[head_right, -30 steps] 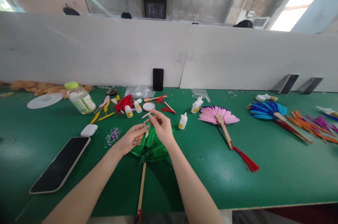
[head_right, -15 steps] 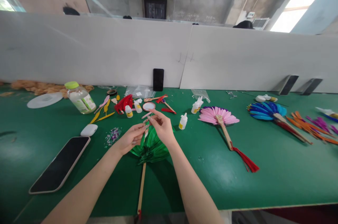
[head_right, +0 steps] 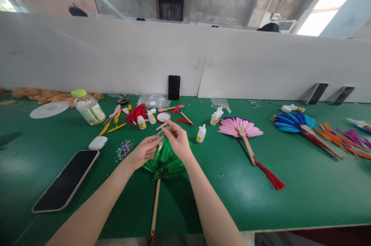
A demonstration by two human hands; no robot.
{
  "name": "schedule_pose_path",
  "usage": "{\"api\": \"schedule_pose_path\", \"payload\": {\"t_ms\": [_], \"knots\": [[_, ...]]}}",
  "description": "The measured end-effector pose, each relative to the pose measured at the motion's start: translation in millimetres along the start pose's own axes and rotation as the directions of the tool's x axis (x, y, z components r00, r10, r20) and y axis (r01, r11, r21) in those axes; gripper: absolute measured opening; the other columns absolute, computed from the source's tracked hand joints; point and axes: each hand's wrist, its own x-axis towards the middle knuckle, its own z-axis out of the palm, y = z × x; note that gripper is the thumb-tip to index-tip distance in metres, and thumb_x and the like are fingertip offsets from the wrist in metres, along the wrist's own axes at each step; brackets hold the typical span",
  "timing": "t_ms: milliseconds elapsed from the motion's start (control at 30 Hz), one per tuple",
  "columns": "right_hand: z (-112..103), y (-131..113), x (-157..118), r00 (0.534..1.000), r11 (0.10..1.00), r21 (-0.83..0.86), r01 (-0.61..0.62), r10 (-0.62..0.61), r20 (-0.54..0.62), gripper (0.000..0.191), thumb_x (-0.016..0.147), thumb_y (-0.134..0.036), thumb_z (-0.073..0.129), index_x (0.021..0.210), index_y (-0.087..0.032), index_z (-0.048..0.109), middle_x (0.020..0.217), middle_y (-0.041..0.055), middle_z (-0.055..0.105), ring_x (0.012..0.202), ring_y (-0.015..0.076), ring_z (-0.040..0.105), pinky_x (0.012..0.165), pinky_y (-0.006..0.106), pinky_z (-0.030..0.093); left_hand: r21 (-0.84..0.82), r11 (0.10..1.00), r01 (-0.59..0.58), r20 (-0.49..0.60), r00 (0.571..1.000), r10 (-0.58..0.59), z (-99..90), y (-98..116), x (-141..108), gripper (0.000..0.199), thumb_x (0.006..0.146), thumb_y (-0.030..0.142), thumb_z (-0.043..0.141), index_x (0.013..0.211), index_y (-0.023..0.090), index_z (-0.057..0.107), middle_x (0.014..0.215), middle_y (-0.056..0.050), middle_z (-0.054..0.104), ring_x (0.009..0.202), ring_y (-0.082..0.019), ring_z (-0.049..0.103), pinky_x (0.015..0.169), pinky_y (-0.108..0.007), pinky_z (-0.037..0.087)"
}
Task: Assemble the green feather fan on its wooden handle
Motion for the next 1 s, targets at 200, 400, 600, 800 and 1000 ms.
{"api": "schedule_pose_path", "payload": {"t_ms": [200, 400, 600, 800, 1000], "knots": [[-0.5, 0.3, 0.1, 1.000, 1.000, 0.003, -0.017, 0.017, -0.011, 0.033, 0.077, -0.030, 0.060, 0.108, -0.018, 0.060, 0.074, 0.0019, 0.062, 0.070, 0.0146, 0.058, 0.066, 0.027, 0.046, 0.043, 0.999, 0.014, 0.013, 1.000, -0.014, 0.7, 1.2, -0.1, 0.026, 0.078, 0.038, 0.058, 0.068, 0.014, 0.053, 0.040, 0.011, 0.022, 0.035, -0.001, 0.015, 0.035, -0.015, 0.013], [0.8, 0.3, 0.0, 0.999, 1.000, 0.005, 0.014, -0.013, -0.035, 0.030, 0.078, -0.031, 0.059, 0.104, -0.017, 0.061, 0.072, 0.0027, 0.061, 0.067, 0.0151, 0.057, 0.064, 0.027, 0.045, 0.046, 0.999, 0.016, 0.013, 1.000, -0.017, 1.9, 1.5, 0.1, 0.026, 0.078, 0.038, 0.058, 0.068, 0.014, 0.053, 0.040, 0.011, 0.022, 0.035, -0.001, 0.015, 0.035, -0.016, 0.013], [-0.1, -0.9, 1.0, 1.000, 0.999, -0.034, 0.017, -0.017, -0.015, 0.030, 0.081, -0.034, 0.055, 0.106, -0.018, 0.061, 0.068, 0.0017, 0.059, 0.062, 0.0142, 0.054, 0.062, 0.028, 0.045, 0.040, 0.999, 0.015, 0.007, 1.000, -0.015, 1.4, 0.9, -0.1, 0.026, 0.078, 0.038, 0.059, 0.068, 0.014, 0.053, 0.041, 0.011, 0.022, 0.035, -0.001, 0.015, 0.035, -0.016, 0.012], [-0.8, -2.4, 1.7, 1.000, 1.000, -0.002, -0.001, 0.001, -0.024, 0.030, 0.081, -0.036, 0.054, 0.104, -0.019, 0.062, 0.065, 0.0005, 0.058, 0.062, 0.0141, 0.055, 0.063, 0.028, 0.046, 0.018, 1.000, 0.011, -0.001, 1.000, -0.011, -0.3, 1.2, -0.2, 0.026, 0.077, 0.037, 0.059, 0.068, 0.014, 0.053, 0.040, 0.011, 0.022, 0.035, -0.001, 0.015, 0.034, -0.015, 0.013], [1.3, -2.5, 0.9, 0.999, 1.000, 0.013, -0.021, 0.021, -0.040, 0.030, 0.075, -0.032, 0.061, 0.102, -0.018, 0.061, 0.066, 0.0001, 0.058, 0.062, 0.0137, 0.055, 0.060, 0.027, 0.047, 0.019, 0.999, 0.025, 0.024, 0.999, -0.026, -1.9, 0.4, -0.4, 0.025, 0.078, 0.037, 0.059, 0.069, 0.015, 0.052, 0.042, 0.010, 0.022, 0.035, -0.001, 0.014, 0.035, -0.016, 0.011]]}}
